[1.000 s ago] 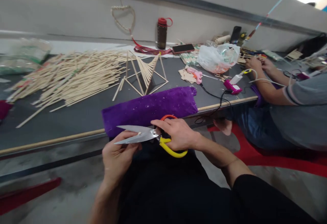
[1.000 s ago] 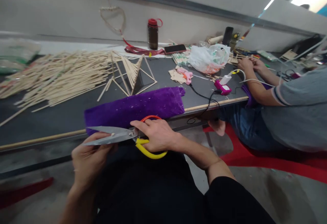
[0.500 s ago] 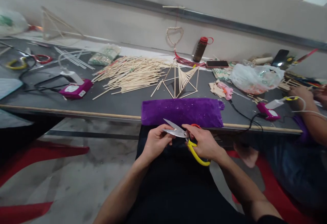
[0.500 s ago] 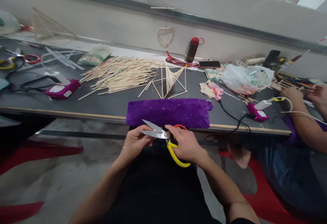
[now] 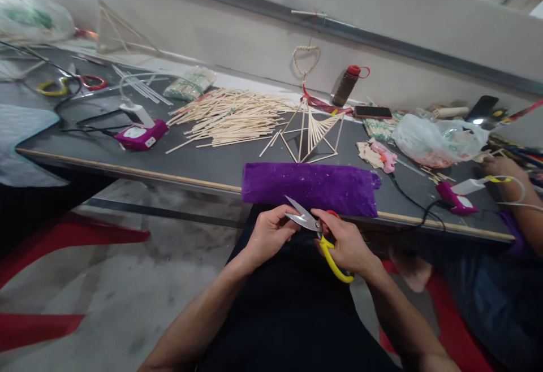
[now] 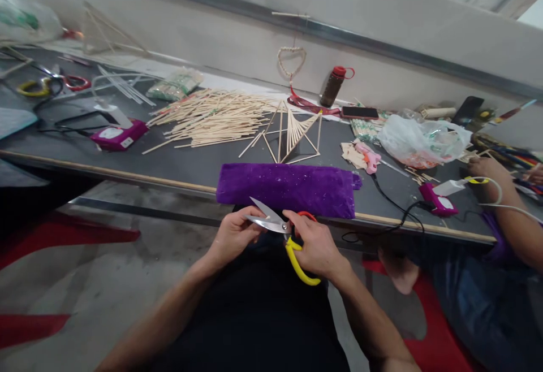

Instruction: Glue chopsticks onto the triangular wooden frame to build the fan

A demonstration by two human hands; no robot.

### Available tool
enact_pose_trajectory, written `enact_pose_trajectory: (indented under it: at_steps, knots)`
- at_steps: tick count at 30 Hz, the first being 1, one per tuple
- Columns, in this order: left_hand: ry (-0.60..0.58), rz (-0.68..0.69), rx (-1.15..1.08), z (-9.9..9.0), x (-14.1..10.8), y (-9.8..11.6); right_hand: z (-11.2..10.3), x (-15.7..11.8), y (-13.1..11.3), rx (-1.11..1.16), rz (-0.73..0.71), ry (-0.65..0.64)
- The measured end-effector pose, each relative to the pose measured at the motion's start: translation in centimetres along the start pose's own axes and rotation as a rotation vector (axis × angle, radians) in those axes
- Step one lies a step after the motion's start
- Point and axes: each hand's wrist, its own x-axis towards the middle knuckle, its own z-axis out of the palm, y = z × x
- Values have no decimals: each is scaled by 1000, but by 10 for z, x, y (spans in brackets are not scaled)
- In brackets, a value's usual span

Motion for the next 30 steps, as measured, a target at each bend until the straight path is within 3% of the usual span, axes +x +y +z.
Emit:
enact_pose_trajectory:
  at_steps: [11,21,30]
  knots:
    - [4,287,200,-1,-8,-6,-4,-4,-1,-54,-74,18]
    - [-12,336,187,-3,-13,-1,-24,2,-17,-70,-133,-7]
    - [-9,294,181,-1,-15,-1,-18,6,-14,-78,-165,-74]
